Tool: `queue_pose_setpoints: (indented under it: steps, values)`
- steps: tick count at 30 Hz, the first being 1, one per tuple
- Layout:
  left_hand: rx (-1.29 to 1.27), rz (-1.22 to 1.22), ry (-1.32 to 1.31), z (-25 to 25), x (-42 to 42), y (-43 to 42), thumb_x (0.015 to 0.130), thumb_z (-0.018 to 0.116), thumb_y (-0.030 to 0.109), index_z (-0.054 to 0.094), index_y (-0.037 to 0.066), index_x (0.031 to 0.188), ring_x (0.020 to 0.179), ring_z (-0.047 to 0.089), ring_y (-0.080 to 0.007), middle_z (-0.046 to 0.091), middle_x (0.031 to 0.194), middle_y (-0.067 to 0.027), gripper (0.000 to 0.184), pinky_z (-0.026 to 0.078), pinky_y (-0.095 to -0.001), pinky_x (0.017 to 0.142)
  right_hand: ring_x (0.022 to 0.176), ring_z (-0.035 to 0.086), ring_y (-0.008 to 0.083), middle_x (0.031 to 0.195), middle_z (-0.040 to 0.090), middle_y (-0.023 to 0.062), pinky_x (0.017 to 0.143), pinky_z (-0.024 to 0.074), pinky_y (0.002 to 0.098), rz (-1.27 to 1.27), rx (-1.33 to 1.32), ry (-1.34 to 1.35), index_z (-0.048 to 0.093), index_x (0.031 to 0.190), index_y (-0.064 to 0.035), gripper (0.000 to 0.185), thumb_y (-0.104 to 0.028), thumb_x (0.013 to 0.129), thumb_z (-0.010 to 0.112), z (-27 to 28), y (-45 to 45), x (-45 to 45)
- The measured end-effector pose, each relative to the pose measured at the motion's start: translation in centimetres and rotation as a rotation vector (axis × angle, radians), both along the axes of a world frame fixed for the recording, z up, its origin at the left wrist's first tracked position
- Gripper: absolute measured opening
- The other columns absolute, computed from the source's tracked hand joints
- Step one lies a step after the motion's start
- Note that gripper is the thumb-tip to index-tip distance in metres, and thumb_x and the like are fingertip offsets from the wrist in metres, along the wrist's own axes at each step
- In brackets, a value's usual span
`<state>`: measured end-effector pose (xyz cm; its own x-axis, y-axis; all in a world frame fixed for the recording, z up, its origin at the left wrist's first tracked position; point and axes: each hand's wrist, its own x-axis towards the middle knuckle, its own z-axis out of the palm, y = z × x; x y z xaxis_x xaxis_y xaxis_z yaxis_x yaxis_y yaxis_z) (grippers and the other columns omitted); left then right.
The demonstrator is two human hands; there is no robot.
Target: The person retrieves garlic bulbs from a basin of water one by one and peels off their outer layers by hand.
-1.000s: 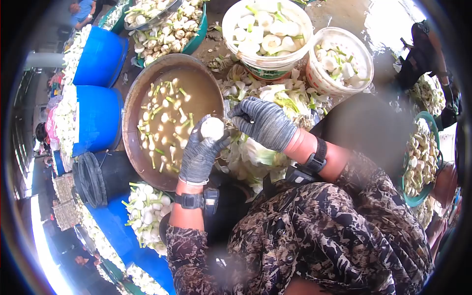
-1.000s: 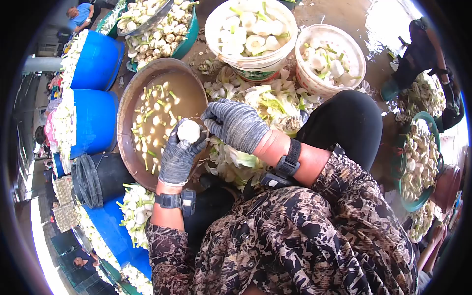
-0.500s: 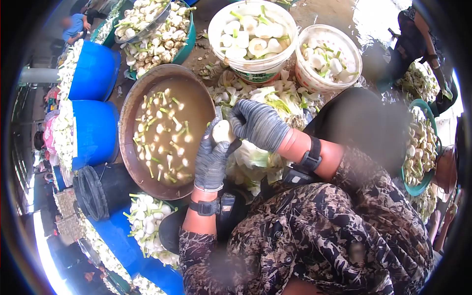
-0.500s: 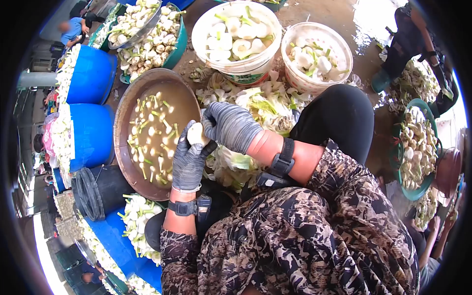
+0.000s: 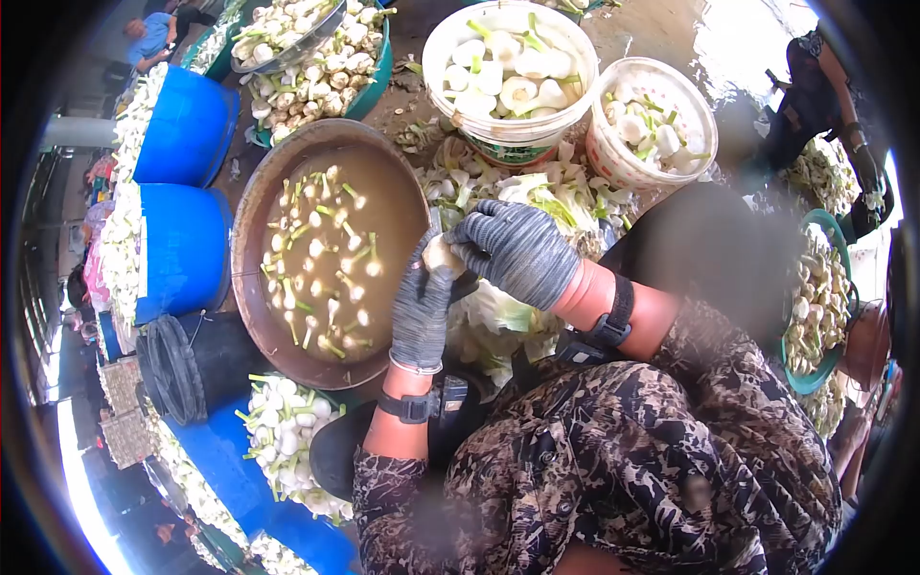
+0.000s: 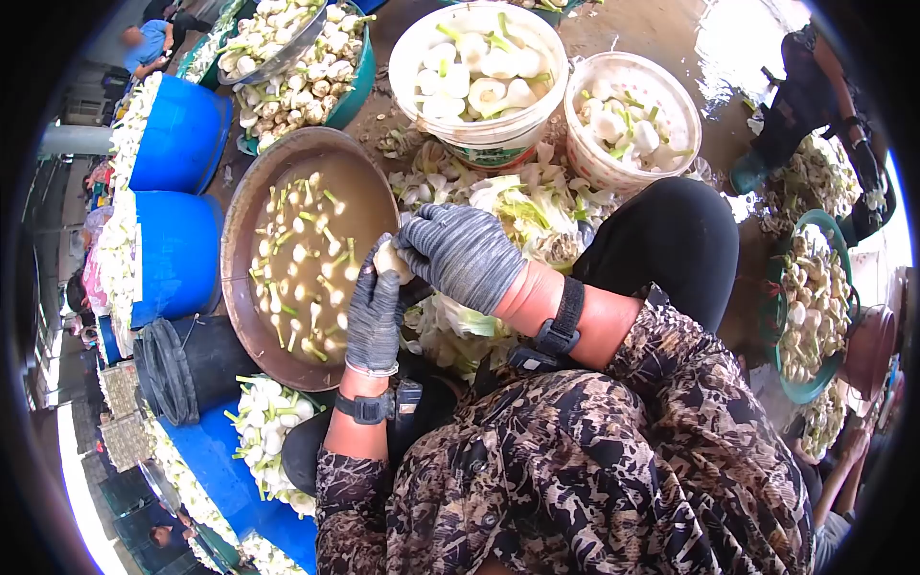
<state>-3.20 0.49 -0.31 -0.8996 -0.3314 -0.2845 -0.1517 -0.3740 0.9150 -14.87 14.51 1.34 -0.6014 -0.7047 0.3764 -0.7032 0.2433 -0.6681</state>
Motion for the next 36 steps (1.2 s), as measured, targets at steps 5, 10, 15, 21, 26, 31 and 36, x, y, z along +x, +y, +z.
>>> queue_pose_setpoints:
  steps: [5, 10, 15, 21, 26, 31, 36]
  values:
    - [-0.627, -0.163, -0.115, -0.2, -0.1, -0.2, 0.097, 0.054, 0.015, 0.039, 0.001, 0.141, 0.121, 0.051, -0.0186, 0.05, 0.135, -0.0123, 0.049, 0.04, -0.0303, 0.103, 0.073, 0.062, 0.0342, 0.076, 0.061, 0.0142, 0.065, 0.0503, 0.0446, -0.038, 0.08, 0.018, 0.059, 0.09, -0.0083, 0.02, -0.023, 0.079, 0.065, -0.4, -0.1, 0.3]
    - [-0.473, -0.068, -0.001, 0.4, -0.2, 0.9, 0.096, 0.054, 0.014, 0.041, 0.003, 0.137, 0.112, 0.055, -0.0191, 0.053, 0.127, -0.0105, 0.045, 0.049, -0.0328, 0.094, 0.074, 0.063, 0.0363, 0.079, 0.064, 0.0167, 0.067, 0.0511, 0.0432, -0.062, 0.103, -0.194, 0.06, 0.091, -0.0071, 0.02, -0.023, 0.081, 0.065, -0.3, -0.2, 0.1]
    - [0.047, 0.044, 0.099, -0.1, 0.0, 0.5, 0.096, 0.054, 0.013, 0.046, 0.004, 0.13, 0.103, 0.06, -0.0228, 0.056, 0.117, -0.0095, 0.036, 0.057, -0.0394, 0.083, 0.062, 0.062, 0.0198, 0.073, 0.066, 0.0099, 0.063, 0.0514, 0.0336, -0.11, -0.201, -0.929, 0.062, 0.091, -0.001, 0.021, -0.022, 0.09, 0.06, -1.7, -0.4, -0.4]
    - [0.517, 0.021, 0.221, -1.4, 1.2, -1.7, 0.093, 0.059, 0.015, 0.047, 0.007, 0.132, 0.105, 0.064, -0.0359, 0.059, 0.119, -0.0162, 0.042, 0.056, -0.0464, 0.088, 0.071, 0.059, 0.0133, 0.08, 0.065, 0.0081, 0.068, 0.0506, 0.0299, -0.428, -0.349, -0.72, 0.063, 0.092, -0.0005, 0.013, -0.013, 0.088, 0.061, -7.9, 0.1, -5.1]
    - [0.158, 0.09, 0.169, -0.4, 1.2, -0.5, 0.095, 0.055, 0.012, 0.042, 0.004, 0.134, 0.107, 0.059, -0.0302, 0.052, 0.122, -0.0128, 0.042, 0.055, -0.0427, 0.089, 0.079, 0.063, 0.0335, 0.085, 0.065, 0.014, 0.072, 0.0519, 0.0404, -0.051, -0.2, -0.14, 0.065, 0.096, -0.008, 0.013, -0.012, 0.083, 0.067, -0.5, 0.4, -1.3]
    - [0.034, 0.12, 0.12, -0.1, 0.9, 0.1, 0.093, 0.059, 0.012, 0.043, 0.004, 0.132, 0.107, 0.056, -0.0231, 0.05, 0.122, -0.0116, 0.043, 0.056, -0.0393, 0.088, 0.073, 0.063, 0.0323, 0.078, 0.063, 0.0125, 0.066, 0.0505, 0.0435, -0.014, -0.037, -0.029, 0.062, 0.089, -0.0088, 0.013, -0.021, 0.085, 0.063, 0.5, -0.1, 0.8]
    - [-0.149, 0.092, 0.006, -1.3, 1.1, -0.6, 0.093, 0.057, 0.012, 0.045, 0.003, 0.133, 0.114, 0.054, -0.025, 0.049, 0.128, -0.0137, 0.043, 0.054, -0.0408, 0.093, 0.07, 0.062, 0.0322, 0.074, 0.061, 0.0125, 0.063, 0.0501, 0.0446, -0.074, 0.051, 0.071, 0.062, 0.087, -0.0093, 0.012, -0.021, 0.084, 0.063, -0.3, -0.7, 1.3]
